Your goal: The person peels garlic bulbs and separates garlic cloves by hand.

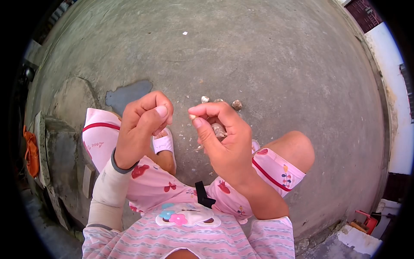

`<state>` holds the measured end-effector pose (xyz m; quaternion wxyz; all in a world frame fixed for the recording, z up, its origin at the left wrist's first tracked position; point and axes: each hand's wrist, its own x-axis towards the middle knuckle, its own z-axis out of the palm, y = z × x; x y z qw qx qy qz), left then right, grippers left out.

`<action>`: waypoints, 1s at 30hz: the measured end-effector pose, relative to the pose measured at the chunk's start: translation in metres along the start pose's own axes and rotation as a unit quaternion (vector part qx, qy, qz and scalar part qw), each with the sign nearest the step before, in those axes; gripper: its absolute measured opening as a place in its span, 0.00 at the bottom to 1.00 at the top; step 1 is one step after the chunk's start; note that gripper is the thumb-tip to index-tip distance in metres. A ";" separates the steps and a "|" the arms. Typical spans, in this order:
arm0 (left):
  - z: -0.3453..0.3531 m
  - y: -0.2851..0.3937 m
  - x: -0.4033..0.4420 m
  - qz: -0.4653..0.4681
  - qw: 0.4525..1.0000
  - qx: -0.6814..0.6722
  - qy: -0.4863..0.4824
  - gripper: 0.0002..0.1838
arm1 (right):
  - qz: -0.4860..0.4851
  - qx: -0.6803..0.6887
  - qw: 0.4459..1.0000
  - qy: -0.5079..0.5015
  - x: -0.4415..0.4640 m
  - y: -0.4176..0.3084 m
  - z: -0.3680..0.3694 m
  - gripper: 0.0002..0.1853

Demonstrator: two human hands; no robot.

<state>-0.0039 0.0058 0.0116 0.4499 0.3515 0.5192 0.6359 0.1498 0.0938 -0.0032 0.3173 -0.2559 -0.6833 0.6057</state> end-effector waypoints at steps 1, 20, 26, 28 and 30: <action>0.000 -0.003 0.000 0.013 0.999 0.029 0.015 0.02 | 0.043 0.037 0.998 -0.004 0.000 -0.004 -0.002 0.06; 0.004 -0.009 0.000 0.044 0.965 0.256 0.025 0.04 | -0.222 -0.217 0.949 0.061 0.003 0.008 0.004 0.09; 0.004 -0.005 0.000 0.003 0.978 0.209 0.024 0.04 | -0.125 -0.123 0.983 0.056 -0.002 0.008 0.005 0.08; 0.004 -0.005 0.000 0.007 0.979 0.200 0.024 0.04 | -0.106 -0.111 0.986 0.057 -0.002 0.007 0.004 0.08; 0.004 -0.006 0.000 0.017 0.979 0.200 0.024 0.04 | -0.096 -0.106 0.988 0.059 -0.002 0.007 0.004 0.08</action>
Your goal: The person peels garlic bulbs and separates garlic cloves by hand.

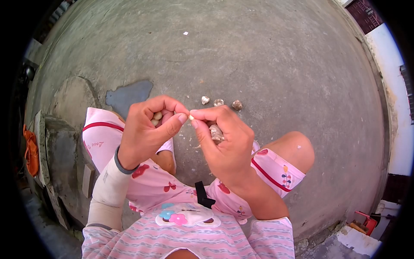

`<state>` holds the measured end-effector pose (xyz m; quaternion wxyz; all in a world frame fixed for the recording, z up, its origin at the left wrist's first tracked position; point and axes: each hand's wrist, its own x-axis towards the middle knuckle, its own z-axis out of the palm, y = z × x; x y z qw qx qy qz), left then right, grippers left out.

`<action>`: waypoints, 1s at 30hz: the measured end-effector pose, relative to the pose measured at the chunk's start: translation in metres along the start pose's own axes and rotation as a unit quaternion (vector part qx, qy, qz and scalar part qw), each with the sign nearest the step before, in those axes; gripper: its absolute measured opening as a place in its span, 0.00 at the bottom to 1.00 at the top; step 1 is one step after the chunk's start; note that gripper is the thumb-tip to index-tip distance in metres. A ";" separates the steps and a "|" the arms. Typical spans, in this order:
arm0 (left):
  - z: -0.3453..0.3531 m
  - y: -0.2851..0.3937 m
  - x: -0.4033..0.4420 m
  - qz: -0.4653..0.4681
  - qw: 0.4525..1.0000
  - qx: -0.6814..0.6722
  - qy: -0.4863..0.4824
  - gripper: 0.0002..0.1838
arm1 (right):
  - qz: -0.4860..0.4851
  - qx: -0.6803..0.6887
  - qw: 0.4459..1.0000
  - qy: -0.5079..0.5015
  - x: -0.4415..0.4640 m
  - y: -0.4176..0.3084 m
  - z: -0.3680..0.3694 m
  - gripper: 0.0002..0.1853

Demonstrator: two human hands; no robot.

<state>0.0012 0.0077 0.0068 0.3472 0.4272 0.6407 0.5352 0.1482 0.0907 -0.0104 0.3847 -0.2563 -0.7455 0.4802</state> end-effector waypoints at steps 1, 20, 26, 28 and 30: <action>0.000 0.000 0.000 0.002 1.000 0.006 -0.002 0.04 | 0.001 -0.001 1.000 0.001 0.000 0.000 0.000 0.08; -0.004 0.003 -0.003 0.021 0.998 -0.051 0.003 0.03 | 0.239 0.448 0.854 -0.111 0.005 -0.003 -0.009 0.08; -0.002 -0.006 -0.001 0.116 0.993 -0.004 0.012 0.04 | 0.169 0.320 0.926 -0.106 0.002 -0.001 -0.007 0.08; -0.002 -0.005 -0.002 0.115 0.993 0.030 0.002 0.05 | 0.162 0.313 0.931 -0.093 0.002 -0.002 -0.006 0.08; -0.001 -0.006 -0.003 0.123 0.991 0.062 0.000 0.06 | 0.163 0.303 0.936 -0.081 0.001 -0.004 -0.006 0.08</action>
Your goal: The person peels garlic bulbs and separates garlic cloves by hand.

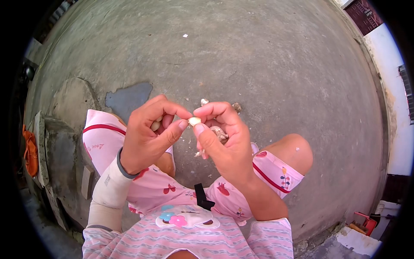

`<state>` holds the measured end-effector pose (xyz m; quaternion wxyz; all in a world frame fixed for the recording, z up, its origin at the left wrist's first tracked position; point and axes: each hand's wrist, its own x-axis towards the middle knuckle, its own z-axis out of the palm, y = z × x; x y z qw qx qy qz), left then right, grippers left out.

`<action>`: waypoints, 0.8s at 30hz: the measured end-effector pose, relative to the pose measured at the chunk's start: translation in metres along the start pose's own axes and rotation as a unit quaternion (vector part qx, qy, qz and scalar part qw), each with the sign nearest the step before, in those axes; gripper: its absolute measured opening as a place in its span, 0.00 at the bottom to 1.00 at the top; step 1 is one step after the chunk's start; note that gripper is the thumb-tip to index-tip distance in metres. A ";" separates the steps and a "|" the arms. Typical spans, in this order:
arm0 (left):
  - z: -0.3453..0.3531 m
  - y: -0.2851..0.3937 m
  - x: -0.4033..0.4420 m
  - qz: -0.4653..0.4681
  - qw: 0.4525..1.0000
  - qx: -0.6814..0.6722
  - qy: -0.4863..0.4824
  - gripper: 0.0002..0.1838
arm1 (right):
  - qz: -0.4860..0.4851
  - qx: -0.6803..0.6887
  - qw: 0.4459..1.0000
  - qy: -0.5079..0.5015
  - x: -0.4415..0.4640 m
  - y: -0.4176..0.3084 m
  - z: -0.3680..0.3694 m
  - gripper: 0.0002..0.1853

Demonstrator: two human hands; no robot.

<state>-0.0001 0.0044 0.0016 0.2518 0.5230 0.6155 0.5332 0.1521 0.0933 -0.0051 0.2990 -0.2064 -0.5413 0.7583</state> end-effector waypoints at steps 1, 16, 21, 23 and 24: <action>0.000 0.000 0.000 0.008 1.000 0.010 0.007 0.05 | 0.002 -0.005 1.000 0.008 0.000 -0.001 0.001 0.08; 0.008 -0.007 0.000 0.140 0.978 0.144 0.058 0.09 | -0.085 -0.235 0.967 0.059 0.002 0.002 0.000 0.05; 0.009 -0.009 0.001 0.155 0.972 0.165 0.059 0.09 | -0.085 -0.251 0.963 0.049 0.002 0.004 -0.002 0.05; 0.008 -0.007 0.001 0.152 0.972 0.169 0.059 0.09 | -0.070 -0.242 0.966 0.048 0.002 0.002 0.001 0.05; 0.008 -0.007 0.001 0.151 0.972 0.171 0.059 0.09 | -0.052 -0.227 0.971 0.045 0.002 0.001 0.001 0.06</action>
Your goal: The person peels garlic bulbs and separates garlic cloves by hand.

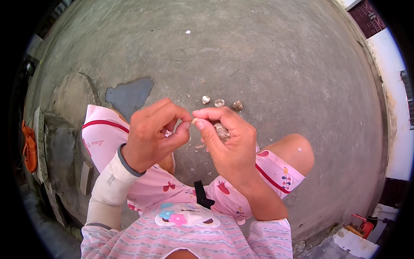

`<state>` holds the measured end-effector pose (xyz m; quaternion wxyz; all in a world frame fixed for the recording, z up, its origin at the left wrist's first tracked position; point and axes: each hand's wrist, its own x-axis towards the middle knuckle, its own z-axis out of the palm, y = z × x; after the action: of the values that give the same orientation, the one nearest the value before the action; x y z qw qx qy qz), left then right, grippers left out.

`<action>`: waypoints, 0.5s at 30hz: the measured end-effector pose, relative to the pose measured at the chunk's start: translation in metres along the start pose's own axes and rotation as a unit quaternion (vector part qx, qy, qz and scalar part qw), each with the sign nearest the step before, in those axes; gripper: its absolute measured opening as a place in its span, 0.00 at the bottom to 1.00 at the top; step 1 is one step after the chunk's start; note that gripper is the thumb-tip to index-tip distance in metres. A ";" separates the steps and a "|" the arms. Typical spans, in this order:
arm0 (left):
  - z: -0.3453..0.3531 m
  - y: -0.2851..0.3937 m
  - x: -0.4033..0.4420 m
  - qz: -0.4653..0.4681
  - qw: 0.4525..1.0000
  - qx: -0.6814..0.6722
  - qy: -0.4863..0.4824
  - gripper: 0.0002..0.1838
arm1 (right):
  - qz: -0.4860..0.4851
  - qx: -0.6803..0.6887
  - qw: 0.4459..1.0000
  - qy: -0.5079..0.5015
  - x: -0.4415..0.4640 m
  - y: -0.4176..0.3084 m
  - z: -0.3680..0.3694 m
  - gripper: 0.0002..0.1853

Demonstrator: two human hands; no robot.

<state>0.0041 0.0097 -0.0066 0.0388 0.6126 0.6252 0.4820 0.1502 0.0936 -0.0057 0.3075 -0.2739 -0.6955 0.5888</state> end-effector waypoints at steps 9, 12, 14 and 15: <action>0.001 0.002 0.000 -0.058 0.997 -0.030 0.028 0.06 | 0.067 0.057 0.995 -0.047 0.000 -0.008 -0.002 0.07; -0.009 0.006 0.003 -0.177 0.973 -0.150 0.007 0.03 | 0.054 0.073 0.994 -0.055 0.001 -0.006 -0.004 0.06; -0.011 -0.004 0.001 -0.142 0.981 -0.126 -0.026 0.02 | 0.027 0.082 0.995 -0.052 0.001 -0.002 -0.005 0.07; -0.011 -0.006 0.001 -0.123 0.985 -0.114 -0.043 0.03 | 0.026 0.087 0.995 -0.048 0.001 -0.002 -0.006 0.07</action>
<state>-0.0079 0.0053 -0.0045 0.1941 0.5423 0.6348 0.5151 0.1535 0.0979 -0.0031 0.2810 -0.2353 -0.6487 0.6670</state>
